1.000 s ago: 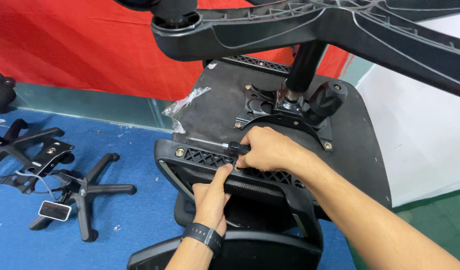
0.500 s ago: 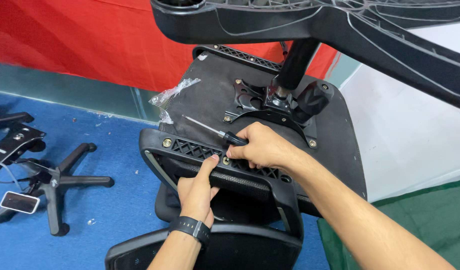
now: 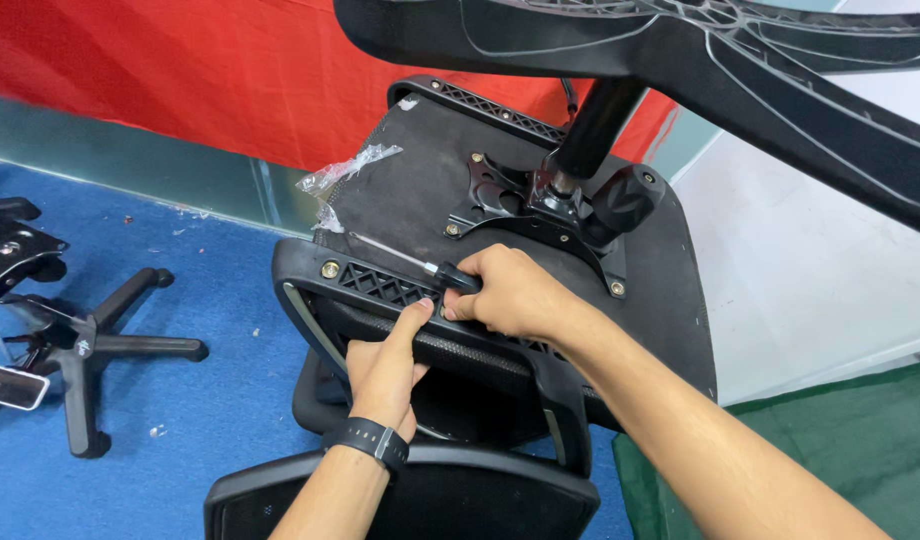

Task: The person attaches a black plastic frame to the underside of an office chair seat using a screwdriver and multiple screws. They align the frame, insert screws into the mounting holes, and tighten each screw to secure the frame to the seat.

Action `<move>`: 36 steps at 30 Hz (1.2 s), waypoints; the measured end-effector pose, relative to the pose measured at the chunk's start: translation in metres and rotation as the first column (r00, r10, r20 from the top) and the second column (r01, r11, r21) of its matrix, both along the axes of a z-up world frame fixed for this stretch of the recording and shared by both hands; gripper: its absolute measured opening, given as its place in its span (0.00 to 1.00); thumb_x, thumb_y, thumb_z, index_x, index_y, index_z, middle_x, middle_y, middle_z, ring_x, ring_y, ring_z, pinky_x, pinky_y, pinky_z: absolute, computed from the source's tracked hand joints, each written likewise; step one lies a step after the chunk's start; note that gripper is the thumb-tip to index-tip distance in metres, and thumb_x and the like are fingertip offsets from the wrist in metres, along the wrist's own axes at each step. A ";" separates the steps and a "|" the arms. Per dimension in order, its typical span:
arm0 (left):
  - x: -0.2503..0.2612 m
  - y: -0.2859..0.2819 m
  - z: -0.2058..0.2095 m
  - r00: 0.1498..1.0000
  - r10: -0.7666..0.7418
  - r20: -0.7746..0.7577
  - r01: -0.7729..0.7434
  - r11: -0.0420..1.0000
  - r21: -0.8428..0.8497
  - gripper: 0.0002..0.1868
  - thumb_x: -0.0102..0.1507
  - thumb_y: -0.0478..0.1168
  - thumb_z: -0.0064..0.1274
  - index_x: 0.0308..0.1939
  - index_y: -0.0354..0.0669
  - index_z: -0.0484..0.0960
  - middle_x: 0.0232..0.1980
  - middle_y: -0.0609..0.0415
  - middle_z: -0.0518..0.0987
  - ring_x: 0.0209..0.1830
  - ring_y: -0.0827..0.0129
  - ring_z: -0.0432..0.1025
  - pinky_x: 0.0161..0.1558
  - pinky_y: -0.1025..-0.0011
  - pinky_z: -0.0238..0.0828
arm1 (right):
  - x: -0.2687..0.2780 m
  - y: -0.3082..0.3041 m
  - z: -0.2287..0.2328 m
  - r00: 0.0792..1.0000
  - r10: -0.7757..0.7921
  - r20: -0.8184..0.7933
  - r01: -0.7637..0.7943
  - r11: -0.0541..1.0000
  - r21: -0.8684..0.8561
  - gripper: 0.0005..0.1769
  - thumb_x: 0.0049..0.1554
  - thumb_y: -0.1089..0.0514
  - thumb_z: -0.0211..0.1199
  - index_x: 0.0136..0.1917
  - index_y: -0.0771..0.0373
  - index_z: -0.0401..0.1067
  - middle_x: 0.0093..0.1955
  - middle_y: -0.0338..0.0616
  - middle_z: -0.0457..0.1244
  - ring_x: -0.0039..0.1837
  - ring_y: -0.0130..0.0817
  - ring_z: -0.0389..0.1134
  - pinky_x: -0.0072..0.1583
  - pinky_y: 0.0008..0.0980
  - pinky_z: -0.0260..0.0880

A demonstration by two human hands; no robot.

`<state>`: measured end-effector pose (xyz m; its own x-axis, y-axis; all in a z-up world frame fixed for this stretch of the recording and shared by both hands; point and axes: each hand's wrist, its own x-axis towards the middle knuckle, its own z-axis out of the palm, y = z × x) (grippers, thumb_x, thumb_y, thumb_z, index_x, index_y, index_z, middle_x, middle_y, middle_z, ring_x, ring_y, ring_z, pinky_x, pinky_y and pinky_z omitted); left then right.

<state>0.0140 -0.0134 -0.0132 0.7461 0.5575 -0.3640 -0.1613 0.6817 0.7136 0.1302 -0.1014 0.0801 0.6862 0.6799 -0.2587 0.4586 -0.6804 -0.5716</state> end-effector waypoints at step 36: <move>0.017 -0.011 -0.001 0.992 0.100 -0.082 -0.110 0.984 -0.137 0.15 0.56 0.41 0.63 0.39 0.31 0.83 0.36 0.49 0.84 0.34 0.65 0.79 0.41 0.67 0.75 | -0.009 -0.022 0.027 0.983 -0.096 0.154 0.067 0.981 0.181 0.21 0.46 0.60 0.69 0.52 0.62 0.66 0.40 0.44 0.67 0.38 0.33 0.69 0.39 0.34 0.69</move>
<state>0.0309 -0.0247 -0.0139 0.6540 0.5706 -0.4967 -0.1874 0.7583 0.6244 0.1216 -0.1231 0.1075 0.7642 0.6446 -0.0231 0.5012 -0.6160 -0.6078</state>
